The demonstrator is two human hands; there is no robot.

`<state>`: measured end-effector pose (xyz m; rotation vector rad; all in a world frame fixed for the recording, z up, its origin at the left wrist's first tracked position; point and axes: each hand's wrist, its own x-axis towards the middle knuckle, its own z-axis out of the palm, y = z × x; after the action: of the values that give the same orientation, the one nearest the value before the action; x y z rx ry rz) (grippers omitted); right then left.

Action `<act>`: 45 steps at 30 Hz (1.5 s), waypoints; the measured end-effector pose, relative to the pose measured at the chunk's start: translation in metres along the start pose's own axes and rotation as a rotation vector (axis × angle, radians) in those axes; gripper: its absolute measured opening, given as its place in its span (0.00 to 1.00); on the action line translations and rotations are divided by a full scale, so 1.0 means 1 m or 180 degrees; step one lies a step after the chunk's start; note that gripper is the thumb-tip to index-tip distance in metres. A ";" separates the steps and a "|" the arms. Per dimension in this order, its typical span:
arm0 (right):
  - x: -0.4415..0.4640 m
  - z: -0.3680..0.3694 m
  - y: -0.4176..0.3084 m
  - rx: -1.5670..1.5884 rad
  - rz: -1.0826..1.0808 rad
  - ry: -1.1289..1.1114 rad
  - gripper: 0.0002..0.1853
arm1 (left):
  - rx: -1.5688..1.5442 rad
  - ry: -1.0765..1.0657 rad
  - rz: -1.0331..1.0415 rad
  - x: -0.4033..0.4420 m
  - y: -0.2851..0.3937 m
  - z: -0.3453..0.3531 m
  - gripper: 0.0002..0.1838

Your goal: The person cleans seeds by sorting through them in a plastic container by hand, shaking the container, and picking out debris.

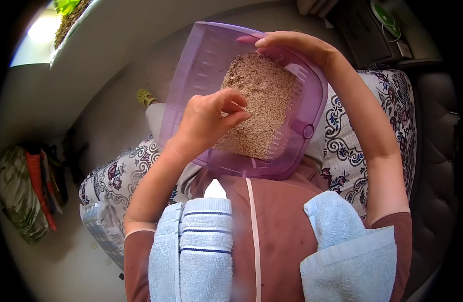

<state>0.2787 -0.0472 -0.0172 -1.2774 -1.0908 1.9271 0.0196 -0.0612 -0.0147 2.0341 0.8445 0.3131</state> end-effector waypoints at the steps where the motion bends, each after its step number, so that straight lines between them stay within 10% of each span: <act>1: 0.000 0.000 0.000 -0.0041 -0.0003 0.0004 0.31 | -0.0101 -0.0094 0.0040 0.000 -0.001 -0.001 0.09; 9: 0.001 0.000 0.000 -0.0105 -0.0018 0.0056 0.31 | -0.0813 -0.0398 0.0035 0.003 -0.005 -0.016 0.07; 16: 0.004 -0.001 0.000 -0.0154 -0.0004 0.0068 0.32 | 0.2551 0.2575 0.0293 0.044 -0.052 -0.087 0.15; 29: 0.001 -0.001 -0.002 0.0016 -0.0030 -0.0045 0.32 | 0.1815 0.1467 0.0518 0.052 -0.046 -0.028 0.24; 34: 0.001 -0.001 0.000 -0.0217 -0.0084 -0.0006 0.33 | 0.1465 0.1933 0.0630 0.063 -0.077 -0.052 0.20; 38: -0.002 0.000 0.000 -0.0290 -0.0082 0.0082 0.33 | 0.2716 0.2530 -0.0663 0.061 -0.098 -0.105 0.15; 39: -0.001 -0.001 -0.001 -0.0335 -0.0088 0.0077 0.33 | 0.2972 0.3181 0.0060 0.055 -0.094 -0.107 0.13; 45: 0.006 0.001 0.000 -0.0250 0.0007 -0.0051 0.34 | 0.1214 0.0860 0.0841 0.038 -0.026 -0.038 0.06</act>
<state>0.2752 -0.0426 -0.0202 -1.3073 -1.1840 1.9161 0.0169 -0.0016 -0.0172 2.5062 0.8455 0.6249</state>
